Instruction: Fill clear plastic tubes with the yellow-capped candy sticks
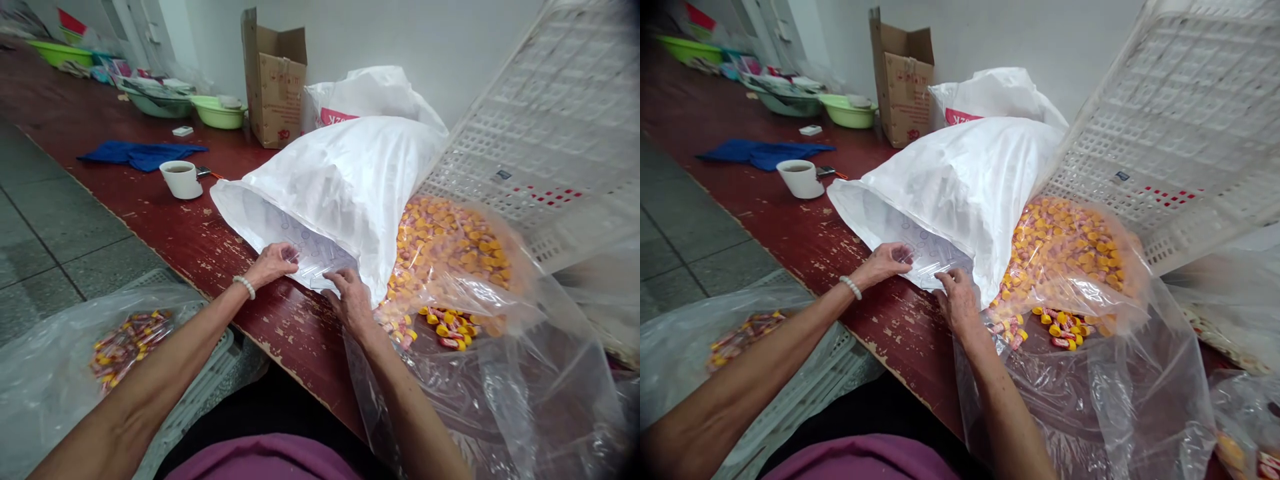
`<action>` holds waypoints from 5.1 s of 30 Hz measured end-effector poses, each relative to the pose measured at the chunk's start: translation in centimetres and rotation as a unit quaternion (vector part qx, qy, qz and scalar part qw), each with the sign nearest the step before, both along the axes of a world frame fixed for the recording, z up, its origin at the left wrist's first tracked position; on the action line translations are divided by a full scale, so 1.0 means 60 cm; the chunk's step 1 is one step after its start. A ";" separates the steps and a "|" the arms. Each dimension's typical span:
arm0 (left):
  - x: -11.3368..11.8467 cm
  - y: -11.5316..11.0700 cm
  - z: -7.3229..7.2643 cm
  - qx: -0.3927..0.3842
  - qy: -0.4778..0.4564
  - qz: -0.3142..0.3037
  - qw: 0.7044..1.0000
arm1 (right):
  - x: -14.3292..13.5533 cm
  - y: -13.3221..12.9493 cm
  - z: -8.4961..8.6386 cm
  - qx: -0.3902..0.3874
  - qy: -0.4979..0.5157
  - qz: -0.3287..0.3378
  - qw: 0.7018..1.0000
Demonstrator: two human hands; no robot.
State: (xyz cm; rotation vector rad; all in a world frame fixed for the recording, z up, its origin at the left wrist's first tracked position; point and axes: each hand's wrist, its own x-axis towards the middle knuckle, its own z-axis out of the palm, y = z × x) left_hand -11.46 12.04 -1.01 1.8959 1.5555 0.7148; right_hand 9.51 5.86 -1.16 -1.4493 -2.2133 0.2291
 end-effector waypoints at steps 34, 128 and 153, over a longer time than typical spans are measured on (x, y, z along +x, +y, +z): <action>0.130 -0.182 -0.034 -0.054 -0.337 -0.064 0.938 | 0.198 -0.141 0.005 0.015 0.124 -0.303 0.945; 0.207 -0.222 -0.017 -0.065 -0.248 -0.110 0.960 | 0.283 -0.111 0.002 -0.027 -0.002 -0.425 0.905; 0.211 -0.226 -0.019 -0.065 -0.205 -0.174 0.961 | 0.115 -0.215 0.054 -0.022 0.130 -0.031 0.991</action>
